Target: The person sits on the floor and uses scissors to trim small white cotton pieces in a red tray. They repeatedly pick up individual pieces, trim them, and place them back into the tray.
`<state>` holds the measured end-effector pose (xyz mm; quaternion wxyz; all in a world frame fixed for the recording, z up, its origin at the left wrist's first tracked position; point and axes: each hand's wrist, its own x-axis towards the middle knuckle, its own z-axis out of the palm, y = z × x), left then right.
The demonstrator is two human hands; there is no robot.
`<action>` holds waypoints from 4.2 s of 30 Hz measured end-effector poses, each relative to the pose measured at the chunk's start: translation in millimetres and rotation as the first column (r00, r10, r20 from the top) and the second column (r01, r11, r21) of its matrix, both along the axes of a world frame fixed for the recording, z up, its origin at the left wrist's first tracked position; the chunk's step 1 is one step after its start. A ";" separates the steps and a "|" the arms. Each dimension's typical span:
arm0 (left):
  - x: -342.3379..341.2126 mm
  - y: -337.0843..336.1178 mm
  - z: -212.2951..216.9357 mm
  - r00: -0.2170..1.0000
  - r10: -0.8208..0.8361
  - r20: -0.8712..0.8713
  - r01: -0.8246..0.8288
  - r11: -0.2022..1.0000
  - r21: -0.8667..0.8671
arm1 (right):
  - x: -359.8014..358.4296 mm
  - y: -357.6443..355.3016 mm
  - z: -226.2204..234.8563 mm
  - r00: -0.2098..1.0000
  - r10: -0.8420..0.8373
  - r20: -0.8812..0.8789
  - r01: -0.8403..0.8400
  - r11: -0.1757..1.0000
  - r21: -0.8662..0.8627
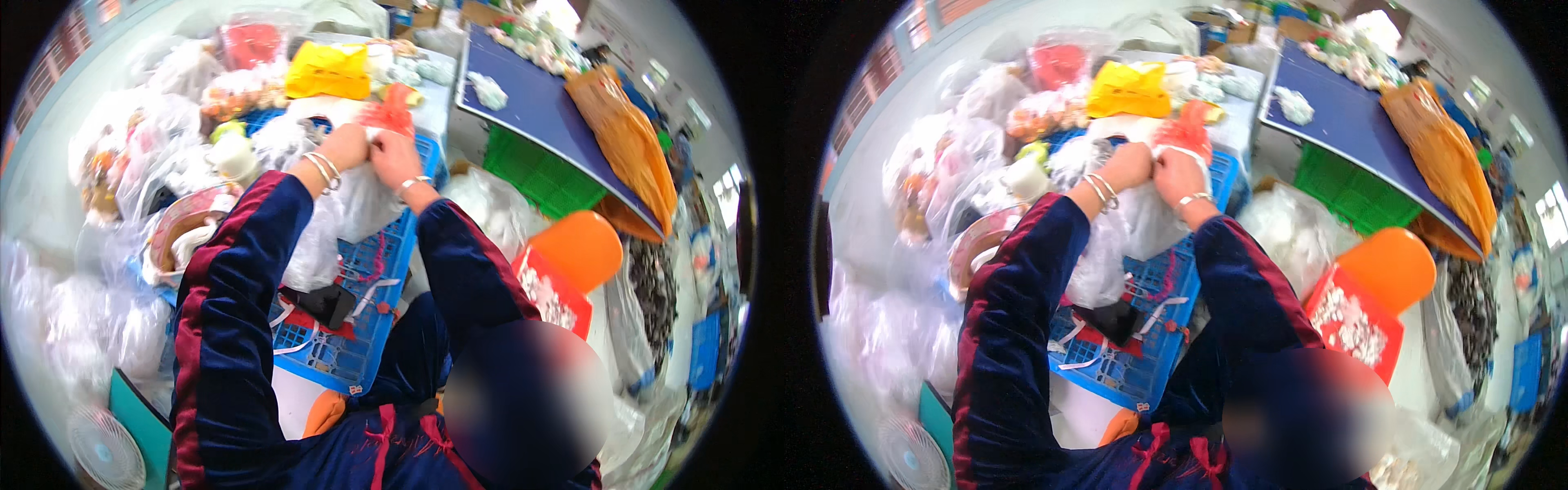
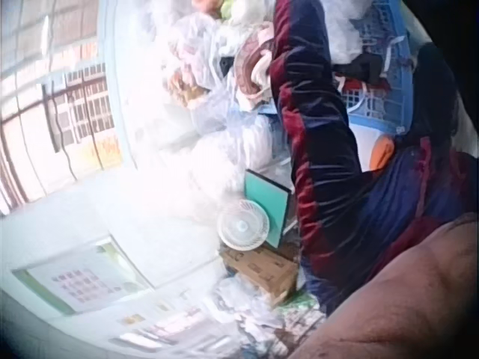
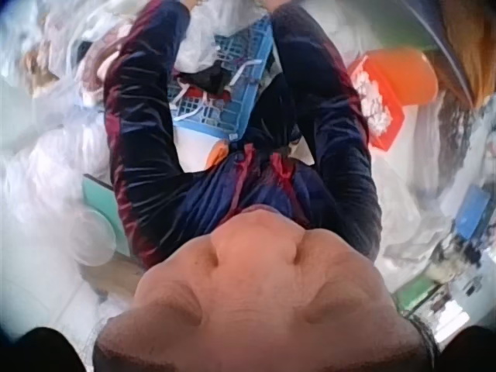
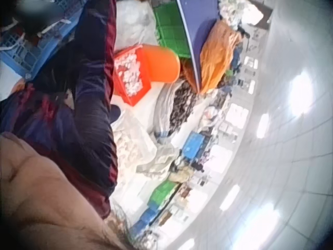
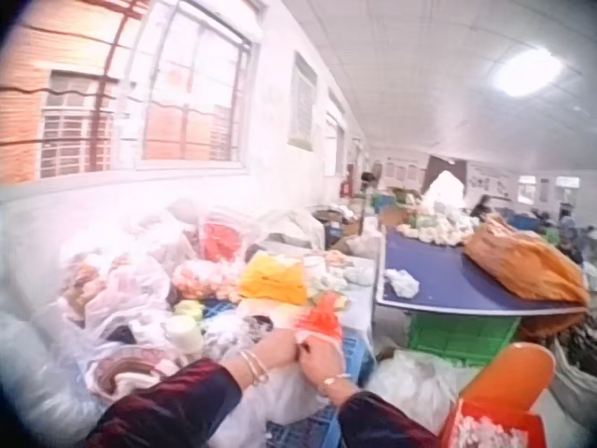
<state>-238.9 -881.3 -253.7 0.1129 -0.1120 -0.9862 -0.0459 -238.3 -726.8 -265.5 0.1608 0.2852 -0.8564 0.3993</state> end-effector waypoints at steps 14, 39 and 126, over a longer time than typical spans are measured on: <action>13.0 -26.9 9.9 0.985 0.042 0.166 0.010 0.955 -0.296 | 53.1 -18.8 -20.7 0.969 -0.248 0.019 0.248 0.954 -0.171; -39.4 237.7 80.7 0.817 -0.390 0.426 0.449 0.893 -0.044 | 346.3 577.7 -150.9 0.420 -0.792 0.443 0.879 0.477 0.019; 119.3 412.0 -222.7 0.072 -0.289 0.955 0.150 0.949 0.276 | 382.8 651.1 -335.4 0.139 -0.611 0.779 0.920 0.372 0.127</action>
